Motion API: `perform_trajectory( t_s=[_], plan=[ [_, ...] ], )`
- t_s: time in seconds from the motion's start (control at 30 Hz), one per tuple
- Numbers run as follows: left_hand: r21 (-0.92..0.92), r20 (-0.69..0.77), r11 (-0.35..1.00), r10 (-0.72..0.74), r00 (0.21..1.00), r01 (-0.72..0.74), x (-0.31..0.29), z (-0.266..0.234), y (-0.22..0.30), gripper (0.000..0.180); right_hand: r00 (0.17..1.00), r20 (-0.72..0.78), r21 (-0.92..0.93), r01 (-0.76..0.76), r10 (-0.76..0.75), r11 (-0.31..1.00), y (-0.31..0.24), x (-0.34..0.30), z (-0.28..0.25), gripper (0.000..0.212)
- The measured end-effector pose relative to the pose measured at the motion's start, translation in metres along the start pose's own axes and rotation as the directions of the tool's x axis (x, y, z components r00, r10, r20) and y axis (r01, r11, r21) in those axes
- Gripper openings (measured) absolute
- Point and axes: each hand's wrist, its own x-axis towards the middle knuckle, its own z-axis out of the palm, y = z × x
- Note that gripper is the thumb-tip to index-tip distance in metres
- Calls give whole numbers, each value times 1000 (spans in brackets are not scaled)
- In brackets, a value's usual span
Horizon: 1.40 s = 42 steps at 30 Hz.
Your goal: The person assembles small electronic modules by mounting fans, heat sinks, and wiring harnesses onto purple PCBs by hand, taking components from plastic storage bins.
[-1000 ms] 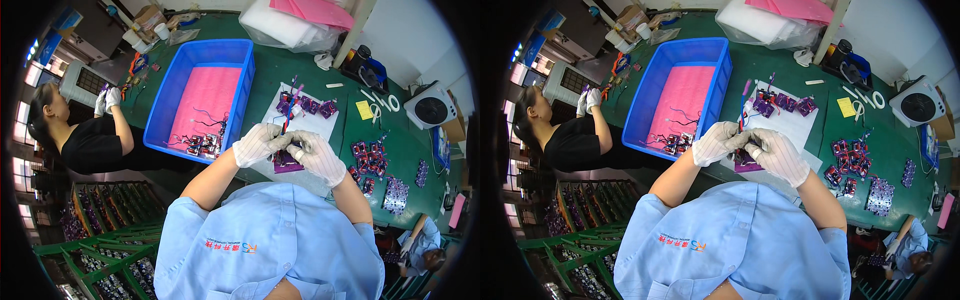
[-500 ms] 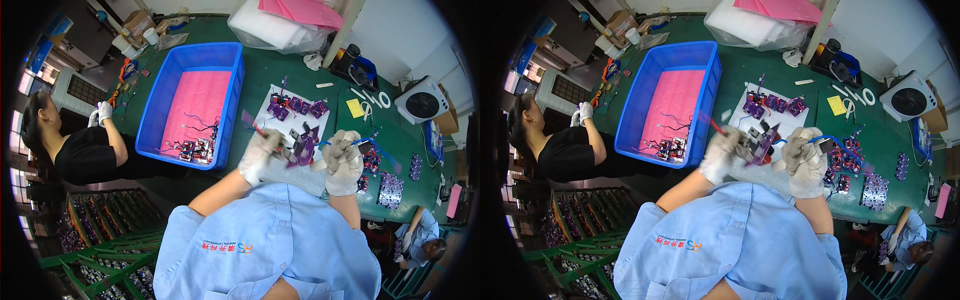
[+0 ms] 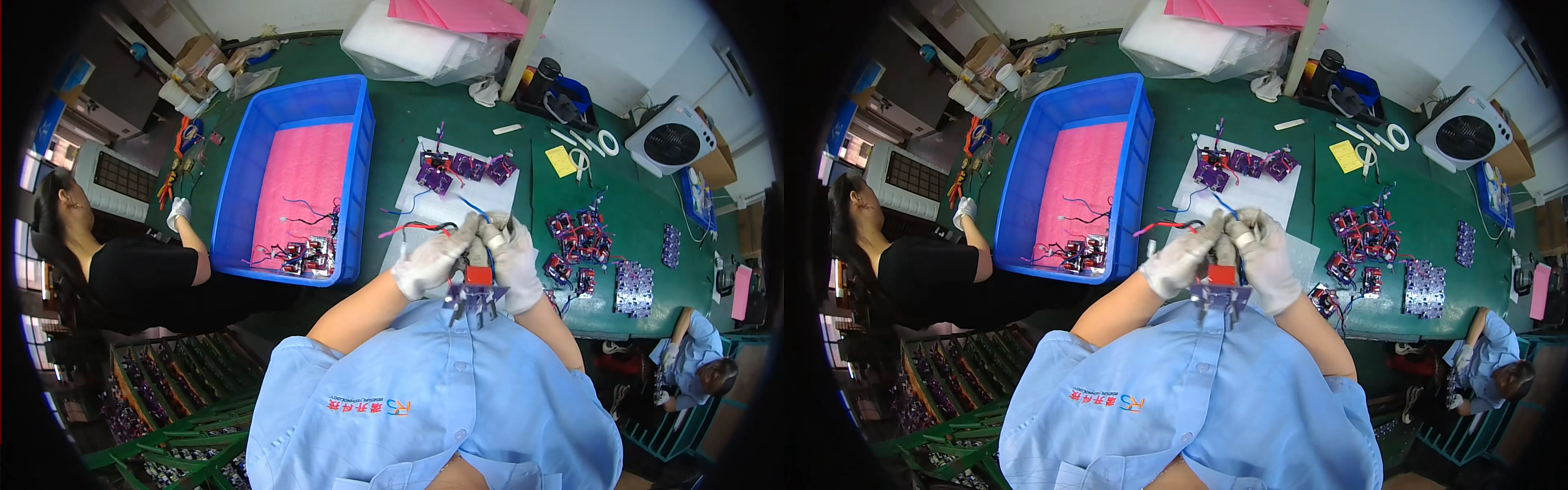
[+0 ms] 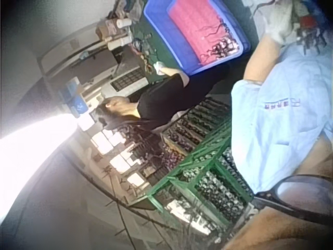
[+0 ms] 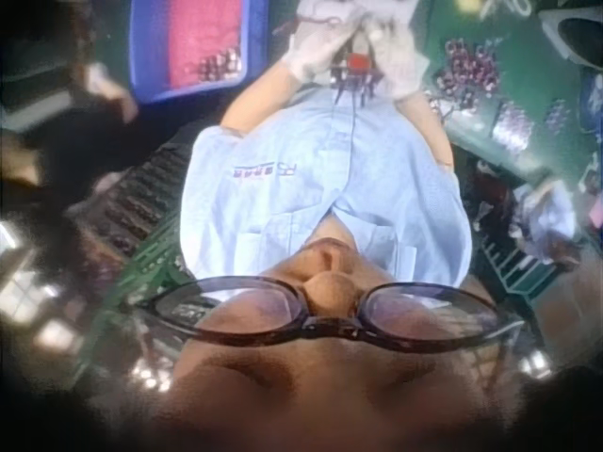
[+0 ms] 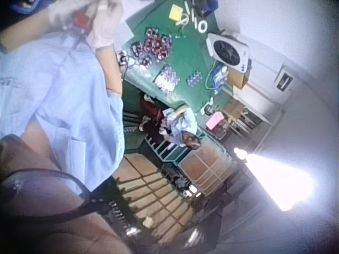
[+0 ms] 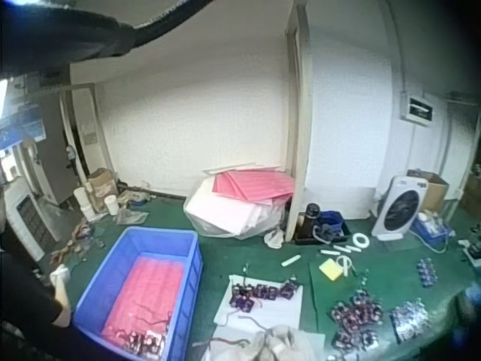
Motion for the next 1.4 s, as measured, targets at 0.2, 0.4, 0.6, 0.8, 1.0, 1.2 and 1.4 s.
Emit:
perform_trajectory(
  t_s=[0.2, 0.4, 0.6, 0.8, 1.0, 1.2, 1.4],
  plan=[
    [-729, -114, 676, 37, 993, -109, -2, 22, -17, 36, 701, 293, -600, 665, -650, 446, -2, 21, -7, 15],
    [-275, -571, 950, -36, 820, -149, 26, -7, -57, 66, 999, 6, 57, 47, -47, 997, 5, 12, -15, 45],
    [-39, -745, 939, 201, 636, -343, 3, 9, -25, 67, 985, 22, 375, 148, -168, 915, 41, -29, 44, 77],
    [271, -540, 782, 606, 585, -561, -10, -9, -25, 46, 969, 235, 498, -186, 75, 847, 41, -1, 0, 79],
    [300, -420, 639, 755, 504, -708, -50, -3, 26, 61, 895, 434, 783, -432, 105, 447, 12, -29, 10, 85],
    [266, -494, 631, 739, 459, -729, -76, -6, 17, 59, 892, 453, 739, -379, 7, 556, 17, -28, 0, 86],
    [520, -150, 295, 955, 255, -802, -83, -18, 11, 38, 811, 576, 765, -494, -98, 412, 22, -27, 0, 95]
  ],
)
